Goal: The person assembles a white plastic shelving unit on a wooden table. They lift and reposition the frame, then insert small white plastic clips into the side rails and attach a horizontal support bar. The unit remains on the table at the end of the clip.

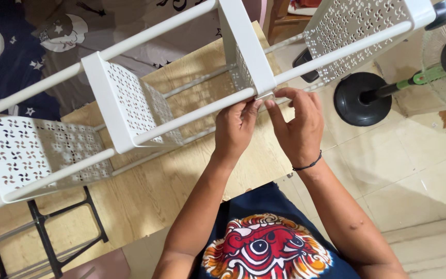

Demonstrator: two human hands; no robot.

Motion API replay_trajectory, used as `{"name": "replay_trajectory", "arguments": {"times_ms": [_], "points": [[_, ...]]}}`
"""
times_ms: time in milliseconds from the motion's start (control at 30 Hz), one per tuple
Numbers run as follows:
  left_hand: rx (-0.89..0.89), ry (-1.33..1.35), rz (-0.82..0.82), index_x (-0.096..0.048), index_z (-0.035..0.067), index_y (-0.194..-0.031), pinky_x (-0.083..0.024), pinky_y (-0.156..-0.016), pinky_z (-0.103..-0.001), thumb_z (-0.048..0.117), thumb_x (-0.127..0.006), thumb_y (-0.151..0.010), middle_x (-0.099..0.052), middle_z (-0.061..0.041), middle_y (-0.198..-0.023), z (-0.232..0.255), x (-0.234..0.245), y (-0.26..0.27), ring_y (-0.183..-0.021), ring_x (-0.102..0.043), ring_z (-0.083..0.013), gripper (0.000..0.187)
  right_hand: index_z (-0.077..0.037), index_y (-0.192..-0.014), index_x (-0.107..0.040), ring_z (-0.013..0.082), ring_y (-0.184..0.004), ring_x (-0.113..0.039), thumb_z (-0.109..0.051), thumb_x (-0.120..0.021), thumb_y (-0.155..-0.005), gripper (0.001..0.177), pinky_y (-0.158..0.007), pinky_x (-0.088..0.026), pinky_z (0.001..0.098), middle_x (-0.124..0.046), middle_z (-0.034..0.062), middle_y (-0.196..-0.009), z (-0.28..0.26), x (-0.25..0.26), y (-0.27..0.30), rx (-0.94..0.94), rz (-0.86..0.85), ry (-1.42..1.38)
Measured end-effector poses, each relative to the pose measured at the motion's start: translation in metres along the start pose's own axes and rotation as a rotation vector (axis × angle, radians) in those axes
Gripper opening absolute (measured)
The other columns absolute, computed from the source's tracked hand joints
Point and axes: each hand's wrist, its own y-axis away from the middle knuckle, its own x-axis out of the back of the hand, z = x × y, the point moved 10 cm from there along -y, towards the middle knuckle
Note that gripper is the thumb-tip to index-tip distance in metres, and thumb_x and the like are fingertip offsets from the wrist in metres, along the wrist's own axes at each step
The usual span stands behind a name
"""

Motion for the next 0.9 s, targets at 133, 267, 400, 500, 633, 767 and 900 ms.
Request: {"name": "replay_trajectory", "arguments": {"times_ms": [133, 267, 400, 500, 633, 767, 900], "points": [[0.076, 0.162, -0.043, -0.067, -0.001, -0.117, -0.062, -0.07, -0.029, 0.017, -0.061, -0.105, -0.076, -0.012, -0.095, -0.017, -0.012, 0.003, -0.08, -0.076, -0.0181, 0.023, -0.003, -0.107, -0.066, 0.0261, -0.089, -0.064, -0.012, -0.08, -0.096, 0.02, -0.081, -0.052, 0.0385, -0.072, 0.0081, -0.101, -0.003, -0.005, 0.006, -0.027, 0.028, -0.023], [-0.045, 0.289, -0.051, -0.059, -0.003, -0.129, -0.066, -0.084, -0.03, 0.016, -0.054, -0.111, -0.073, -0.014, -0.114, -0.019, -0.016, 0.006, -0.1, -0.076, -0.0192, 0.026, -0.002, -0.112, -0.063, 0.0276, -0.097, -0.069, -0.011, -0.075, -0.102, 0.018, -0.084, -0.053, 0.0385, -0.071, 0.0113, -0.103, -0.009, -0.011, 0.013, -0.033, 0.058, -0.078], [-0.065, 0.384, -0.085, -0.052, -0.003, -0.143, -0.063, -0.096, -0.033, 0.011, -0.047, -0.113, -0.066, -0.018, -0.129, -0.025, -0.011, 0.011, -0.114, -0.07, -0.0225, 0.033, -0.002, -0.111, -0.065, 0.0278, -0.091, -0.069, -0.011, -0.073, -0.099, 0.017, -0.069, -0.051, 0.0366, -0.073, 0.0105, -0.102, -0.008, -0.025, 0.019, -0.153, -0.004, -0.1], [-0.148, 0.331, -0.105, -0.042, -0.002, -0.149, -0.056, -0.105, -0.035, 0.01, -0.043, -0.113, -0.055, -0.019, -0.143, -0.018, -0.004, 0.014, -0.128, -0.064, -0.025, 0.038, -0.003, -0.112, -0.066, 0.0297, -0.093, -0.068, -0.011, -0.074, -0.099, 0.018, -0.074, -0.053, 0.0382, -0.072, 0.0114, -0.104, -0.022, -0.026, 0.023, -0.059, 0.024, -0.029], [-0.219, 0.229, -0.097, -0.047, 0.001, -0.139, -0.055, -0.107, -0.037, 0.008, -0.046, -0.113, -0.05, -0.02, -0.144, -0.013, 0.015, 0.035, -0.133, -0.059, -0.0294, 0.027, -0.004, -0.113, -0.064, 0.0286, -0.095, -0.067, -0.01, -0.077, -0.095, 0.022, -0.081, -0.054, 0.0392, -0.07, 0.0105, -0.105, -0.034, -0.028, 0.044, 0.061, 0.037, 0.025], [-0.067, 0.172, -0.214, -0.056, 0.003, -0.122, -0.059, -0.091, -0.035, 0.011, -0.053, -0.11, -0.061, -0.016, -0.124, -0.042, 0.02, 0.068, -0.112, -0.065, -0.025, 0.015, -0.004, -0.11, -0.066, 0.0203, -0.081, -0.067, -0.008, -0.08, -0.091, 0.024, -0.067, -0.052, 0.031, -0.07, 0.0083, -0.1, -0.007, -0.046, 0.08, -0.149, -0.08, -0.166], [0.156, 0.162, -0.318, -0.061, 0.002, -0.108, -0.056, -0.078, -0.031, 0.017, -0.059, -0.107, -0.071, -0.011, -0.094, -0.093, 0.013, 0.107, -0.088, -0.071, -0.0185, 0.015, -0.008, -0.106, -0.071, 0.0162, -0.082, -0.071, -0.006, -0.079, -0.086, 0.022, -0.066, -0.052, 0.0286, -0.073, 0.0056, -0.104, 0.005, -0.062, 0.125, -0.194, -0.181, -0.281]]}}
